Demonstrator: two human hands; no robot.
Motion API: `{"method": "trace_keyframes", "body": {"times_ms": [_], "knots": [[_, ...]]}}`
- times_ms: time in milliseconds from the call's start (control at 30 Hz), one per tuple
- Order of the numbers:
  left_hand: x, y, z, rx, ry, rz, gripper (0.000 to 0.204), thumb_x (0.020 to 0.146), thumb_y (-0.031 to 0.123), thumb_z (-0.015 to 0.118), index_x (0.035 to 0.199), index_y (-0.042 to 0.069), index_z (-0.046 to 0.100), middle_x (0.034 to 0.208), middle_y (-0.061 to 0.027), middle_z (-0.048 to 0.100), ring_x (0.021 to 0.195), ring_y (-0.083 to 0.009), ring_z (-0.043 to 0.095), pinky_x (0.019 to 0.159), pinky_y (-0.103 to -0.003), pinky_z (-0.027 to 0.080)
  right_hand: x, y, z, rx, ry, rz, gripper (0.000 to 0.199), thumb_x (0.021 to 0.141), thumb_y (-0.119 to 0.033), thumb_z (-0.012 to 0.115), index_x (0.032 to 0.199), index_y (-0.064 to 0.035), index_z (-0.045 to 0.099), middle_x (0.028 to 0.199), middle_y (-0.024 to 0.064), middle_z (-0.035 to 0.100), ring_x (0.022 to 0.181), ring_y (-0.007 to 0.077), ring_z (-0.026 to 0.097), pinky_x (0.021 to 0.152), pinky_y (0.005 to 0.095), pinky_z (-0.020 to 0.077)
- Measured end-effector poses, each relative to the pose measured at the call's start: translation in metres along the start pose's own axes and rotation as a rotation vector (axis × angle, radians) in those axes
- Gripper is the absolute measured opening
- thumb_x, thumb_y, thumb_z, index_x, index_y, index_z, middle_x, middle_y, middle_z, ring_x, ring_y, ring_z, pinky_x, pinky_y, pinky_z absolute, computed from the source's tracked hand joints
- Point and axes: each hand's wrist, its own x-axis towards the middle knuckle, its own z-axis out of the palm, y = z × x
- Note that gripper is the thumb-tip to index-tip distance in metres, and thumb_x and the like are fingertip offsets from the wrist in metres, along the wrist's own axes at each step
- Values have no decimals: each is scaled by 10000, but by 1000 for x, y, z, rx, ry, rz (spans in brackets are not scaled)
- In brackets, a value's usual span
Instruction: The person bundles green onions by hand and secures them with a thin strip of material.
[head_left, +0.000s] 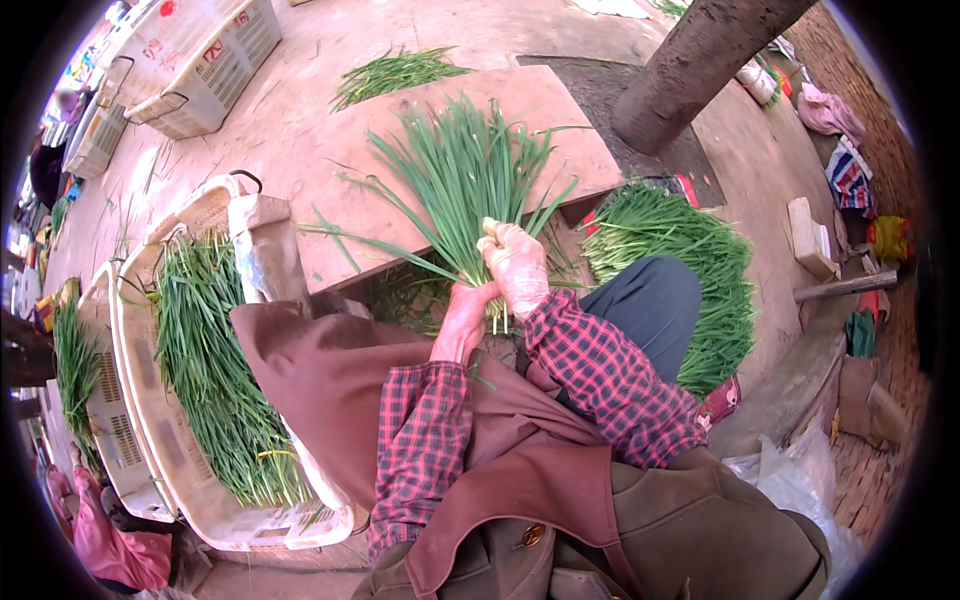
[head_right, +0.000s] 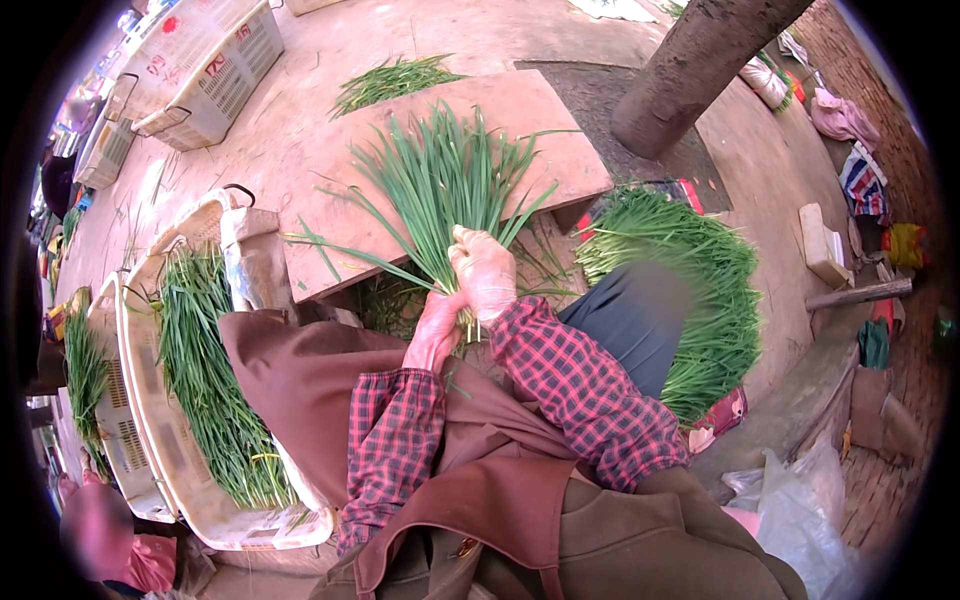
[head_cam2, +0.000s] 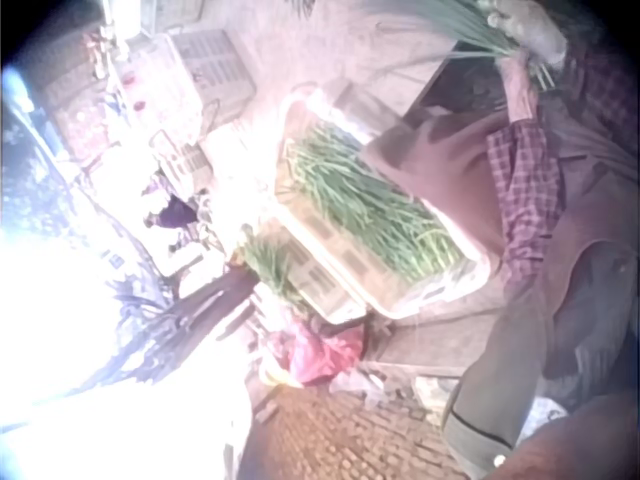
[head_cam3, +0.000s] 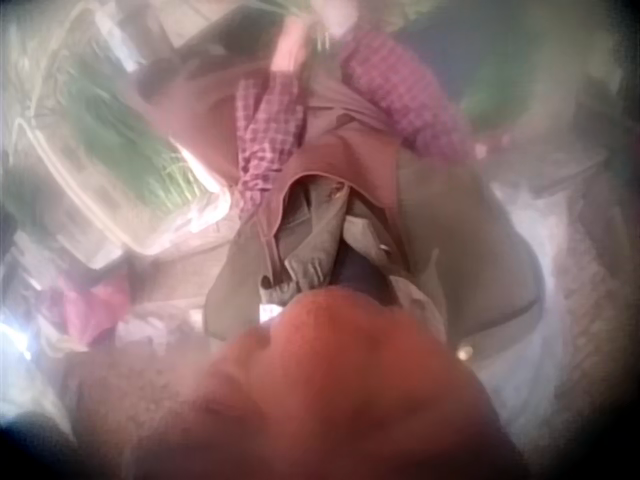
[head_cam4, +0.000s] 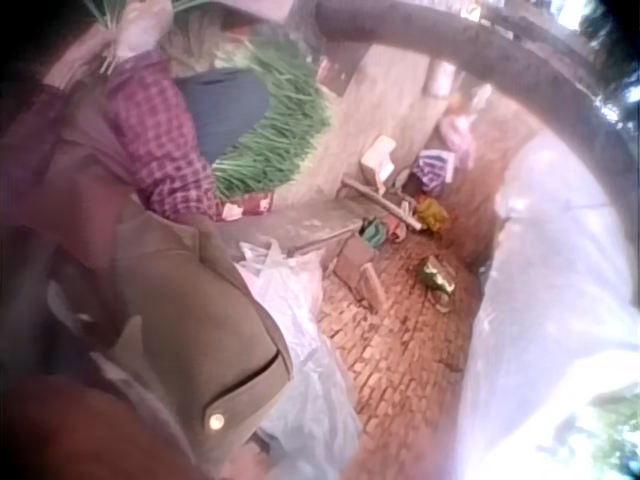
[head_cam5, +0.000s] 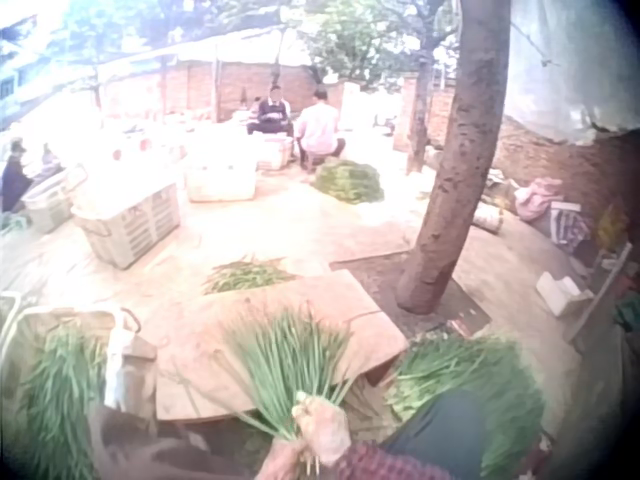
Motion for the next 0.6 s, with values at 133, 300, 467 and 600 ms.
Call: {"method": "trace_keyframes", "body": {"times_ms": [133, 300, 467, 600], "knots": [[-6, 8, 9, 12, -6, -38, 354, 793, -32, 677, 1125, -1, 559, 871, -80, 662, 643, -171, 638, 529, -298, 540, 6, -2, -6, 299, -67, 298, 314, 852, -41, 677, 1161, 13, 659, 897, 25, 682, 666, 70, 542, 637, 229, 479], [-1, 3, -1, 26, -55, -52, 368, 793, -37, 680, 1139, 27, 573, 919, -71, 661, 667, -179, 653, 515, -303, 543, 8, -4, -11, 374, -145, 391, 216, 867, -42, 655, 1080, -14, 683, 842, -3, 675, 626, 48, 533, 575, 208, 440], [-2, 5, 1, 7, -48, -60, 334, 800, -37, 676, 1113, 28, 581, 891, -64, 659, 640, -172, 642, 510, -296, 535, 8, -14, -17, 399, -174, 428, 174, 878, -42, 641, 1043, -30, 692, 800, -16, 671, 575, 39, 538, 520, 196, 413], [-2, 5, 3, 2, -44, -65, 305, 807, -29, 672, 1094, 24, 582, 867, -60, 653, 635, -167, 640, 509, -293, 533, 10, -21, -19, 406, -213, 476, 190, 885, -56, 639, 1064, -11, 681, 800, -6, 685, 544, 44, 541, 499, 199, 414]]}}
